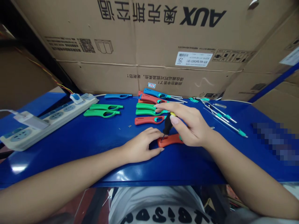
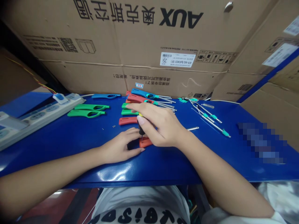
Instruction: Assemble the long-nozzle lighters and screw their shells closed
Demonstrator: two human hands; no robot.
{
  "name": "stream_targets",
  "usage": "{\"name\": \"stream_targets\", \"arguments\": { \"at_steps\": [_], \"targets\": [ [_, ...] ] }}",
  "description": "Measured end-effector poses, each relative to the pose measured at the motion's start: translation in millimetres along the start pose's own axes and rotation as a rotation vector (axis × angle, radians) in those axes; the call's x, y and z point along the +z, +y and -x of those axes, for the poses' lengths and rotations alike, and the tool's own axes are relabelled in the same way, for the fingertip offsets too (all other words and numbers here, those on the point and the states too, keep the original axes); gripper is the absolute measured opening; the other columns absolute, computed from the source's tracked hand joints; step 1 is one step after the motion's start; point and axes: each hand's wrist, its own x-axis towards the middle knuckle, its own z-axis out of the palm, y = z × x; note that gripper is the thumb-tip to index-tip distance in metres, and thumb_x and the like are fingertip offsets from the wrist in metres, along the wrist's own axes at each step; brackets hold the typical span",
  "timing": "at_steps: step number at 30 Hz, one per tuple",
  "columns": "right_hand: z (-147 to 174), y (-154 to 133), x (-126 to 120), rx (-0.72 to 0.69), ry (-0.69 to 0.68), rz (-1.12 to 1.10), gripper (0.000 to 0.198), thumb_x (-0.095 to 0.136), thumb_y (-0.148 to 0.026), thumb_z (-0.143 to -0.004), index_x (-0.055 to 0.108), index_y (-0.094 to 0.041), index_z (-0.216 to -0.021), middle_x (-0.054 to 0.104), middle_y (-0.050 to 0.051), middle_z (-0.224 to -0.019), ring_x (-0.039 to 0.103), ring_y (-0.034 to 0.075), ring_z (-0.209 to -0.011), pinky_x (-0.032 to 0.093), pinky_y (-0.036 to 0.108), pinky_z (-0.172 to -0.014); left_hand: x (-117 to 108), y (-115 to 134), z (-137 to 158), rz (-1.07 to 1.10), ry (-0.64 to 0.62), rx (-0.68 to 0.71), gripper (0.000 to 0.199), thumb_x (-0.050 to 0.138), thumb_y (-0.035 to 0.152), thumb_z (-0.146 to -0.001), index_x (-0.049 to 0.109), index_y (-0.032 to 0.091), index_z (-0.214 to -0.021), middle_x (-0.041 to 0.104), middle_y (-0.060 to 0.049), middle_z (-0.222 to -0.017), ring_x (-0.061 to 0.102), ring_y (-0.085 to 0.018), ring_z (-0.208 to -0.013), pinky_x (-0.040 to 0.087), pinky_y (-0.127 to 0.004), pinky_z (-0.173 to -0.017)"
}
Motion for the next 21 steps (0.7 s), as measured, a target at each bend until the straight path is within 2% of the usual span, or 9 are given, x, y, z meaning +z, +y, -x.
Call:
{"name": "stream_targets", "arguments": {
  "at_steps": [3, 5, 7, 8, 11, 14, 16, 19, 21],
  "targets": [
    [-1.8, -1.8, -1.1, 0.051, -0.016, -0.033, 0.031, 0.043, -0.022, -0.103, 0.061, -0.017, -0.128, 0.074, 0.008, -0.116, 0.072, 0.014, -0.084, 0.054, 0.026, -0.076, -1.4, 2.4, -0.8, 0.002, -0.006, -0.005, 0.04, 0.068, 0.017, -0.086, 0.062, 0.018, -0.126, 0.068, -0.009, -0.117, 0.061, -0.024, -0.113, 0.05, -0.04, -0.103],
    [-1.7, -0.9, -0.6, 0.06, 0.026, 0.022, 0.017, 0.056, -0.028, -0.098, 0.068, -0.017, -0.105, 0.077, 0.003, -0.089, 0.067, 0.011, -0.066, 0.05, 0.023, -0.064, -1.7, 2.7, -0.7, 0.001, -0.017, -0.003, 0.045, 0.067, 0.013, -0.083, 0.062, 0.019, -0.127, 0.068, -0.008, -0.119, 0.06, -0.025, -0.115, 0.048, -0.041, -0.105],
    [-0.7, 0.6, 0.2, 0.05, 0.073, 0.094, 0.021, 0.068, -0.037, -0.092, 0.067, -0.018, -0.083, 0.071, -0.001, -0.068, 0.061, 0.01, -0.054, 0.045, 0.023, -0.055, -1.6, 2.6, -0.4, 0.002, -0.028, -0.002, 0.049, 0.066, 0.011, -0.081, 0.06, 0.02, -0.13, 0.067, -0.008, -0.122, 0.06, -0.026, -0.117, 0.047, -0.042, -0.107],
    [-0.1, 1.0, 0.5, 0.042, 0.081, 0.112, 0.024, 0.068, -0.039, -0.092, 0.066, -0.018, -0.08, 0.069, -0.001, -0.065, 0.06, 0.011, -0.054, 0.044, 0.024, -0.055, -1.6, 2.5, -0.2, 0.003, -0.03, -0.004, 0.051, 0.066, 0.011, -0.081, 0.06, 0.02, -0.131, 0.067, -0.009, -0.123, 0.06, -0.026, -0.118, 0.047, -0.042, -0.107],
    [0.6, -0.7, -0.3, 0.051, 0.005, 0.024, 0.025, 0.05, -0.033, -0.101, 0.065, -0.018, -0.114, 0.075, 0.005, -0.095, 0.068, 0.015, -0.072, 0.052, 0.027, -0.069, -2.1, 2.4, 0.3, 0.011, -0.021, -0.017, 0.046, 0.066, 0.013, -0.082, 0.062, 0.02, -0.128, 0.068, -0.009, -0.121, 0.061, -0.026, -0.116, 0.049, -0.042, -0.105],
    [-0.4, -4.4, -2.3, 0.102, -0.098, -0.135, 0.04, 0.04, -0.025, -0.103, 0.048, -0.02, -0.142, 0.072, 0.008, -0.121, 0.07, 0.014, -0.078, 0.055, 0.029, -0.077, -2.6, 2.5, 0.5, 0.02, -0.013, -0.011, 0.044, 0.066, 0.014, -0.084, 0.062, 0.022, -0.126, 0.068, -0.008, -0.121, 0.061, -0.025, -0.116, 0.049, -0.041, -0.105],
    [-0.9, -5.2, -2.5, 0.105, -0.086, -0.113, 0.036, 0.049, -0.025, -0.101, 0.055, -0.02, -0.135, 0.075, 0.006, -0.112, 0.07, 0.014, -0.075, 0.055, 0.027, -0.074, -2.6, 2.4, 0.4, 0.018, -0.013, -0.008, 0.045, 0.066, 0.013, -0.083, 0.062, 0.022, -0.127, 0.068, -0.008, -0.122, 0.06, -0.026, -0.117, 0.048, -0.041, -0.105],
    [0.2, -2.8, 0.0, 0.074, 0.022, 0.092, 0.017, 0.065, -0.033, -0.093, 0.068, -0.02, -0.104, 0.077, 0.003, -0.091, 0.071, 0.016, -0.074, 0.054, 0.026, -0.071, -2.3, 2.1, 0.0, 0.012, -0.017, -0.015, 0.048, 0.067, 0.013, -0.083, 0.061, 0.02, -0.129, 0.068, -0.009, -0.122, 0.06, -0.027, -0.118, 0.047, -0.043, -0.107],
    [1.1, -0.6, 2.3, 0.064, 0.061, 0.186, 0.021, 0.068, -0.039, -0.091, 0.069, -0.019, -0.099, 0.077, 0.004, -0.087, 0.072, 0.018, -0.075, 0.053, 0.026, -0.07, -2.3, 2.1, -0.3, 0.011, -0.019, -0.016, 0.047, 0.067, 0.014, -0.083, 0.061, 0.02, -0.129, 0.068, -0.009, -0.121, 0.06, -0.027, -0.118, 0.048, -0.042, -0.107]
  ]
}}
